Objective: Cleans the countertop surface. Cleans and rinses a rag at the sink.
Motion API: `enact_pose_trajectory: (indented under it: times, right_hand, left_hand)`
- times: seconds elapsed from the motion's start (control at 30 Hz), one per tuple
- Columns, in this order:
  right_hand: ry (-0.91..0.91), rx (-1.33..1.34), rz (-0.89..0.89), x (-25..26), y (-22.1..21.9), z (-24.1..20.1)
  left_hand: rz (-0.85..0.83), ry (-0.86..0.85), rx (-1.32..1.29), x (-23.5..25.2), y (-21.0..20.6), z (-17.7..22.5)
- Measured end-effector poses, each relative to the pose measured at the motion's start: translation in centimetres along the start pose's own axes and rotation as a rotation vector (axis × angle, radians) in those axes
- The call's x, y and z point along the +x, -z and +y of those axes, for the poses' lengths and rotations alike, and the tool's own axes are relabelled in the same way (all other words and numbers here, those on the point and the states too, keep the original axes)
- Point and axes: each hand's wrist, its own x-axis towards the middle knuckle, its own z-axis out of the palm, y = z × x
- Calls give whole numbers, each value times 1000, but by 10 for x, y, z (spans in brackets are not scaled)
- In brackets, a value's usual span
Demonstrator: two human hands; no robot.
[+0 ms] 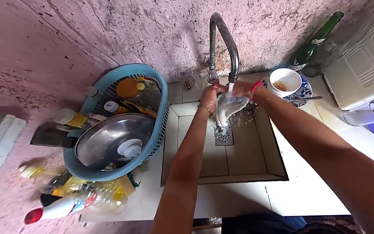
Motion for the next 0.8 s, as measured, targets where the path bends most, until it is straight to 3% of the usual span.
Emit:
enact_pose_trajectory:
  times: [0.1, 0.23, 0.33, 0.53, 0.6, 0.67, 0.73, 0.8]
  right_hand:
    - [14, 129, -22, -13, 25, 6]
    - [-126, 613, 176, -22, 44, -10]
    - [-142, 794, 294, -27, 48, -18]
    - [49, 1197, 581, -36, 60, -2]
    - [90, 1352, 671, -19, 37, 29]
    - [77, 1420, 677, -2, -8, 50]
    - [32, 1284, 734, -4, -63, 35]
    - [38, 1042, 739, -16, -109, 6]
  left_hand:
    - [-49, -42, -73, 1, -4, 12]
    - [-163, -200, -77, 6, -12, 18]
    - [-174, -296, -15, 9, -13, 13]
    - [-313, -83, 280, -14, 1, -27]
    - [-190, -106, 49, -18, -2, -43]
    - [-24, -86, -410, -10, -12, -49]
    - [28, -21, -742, 1, -18, -51]
    - [61, 54, -819, 9, -23, -58]
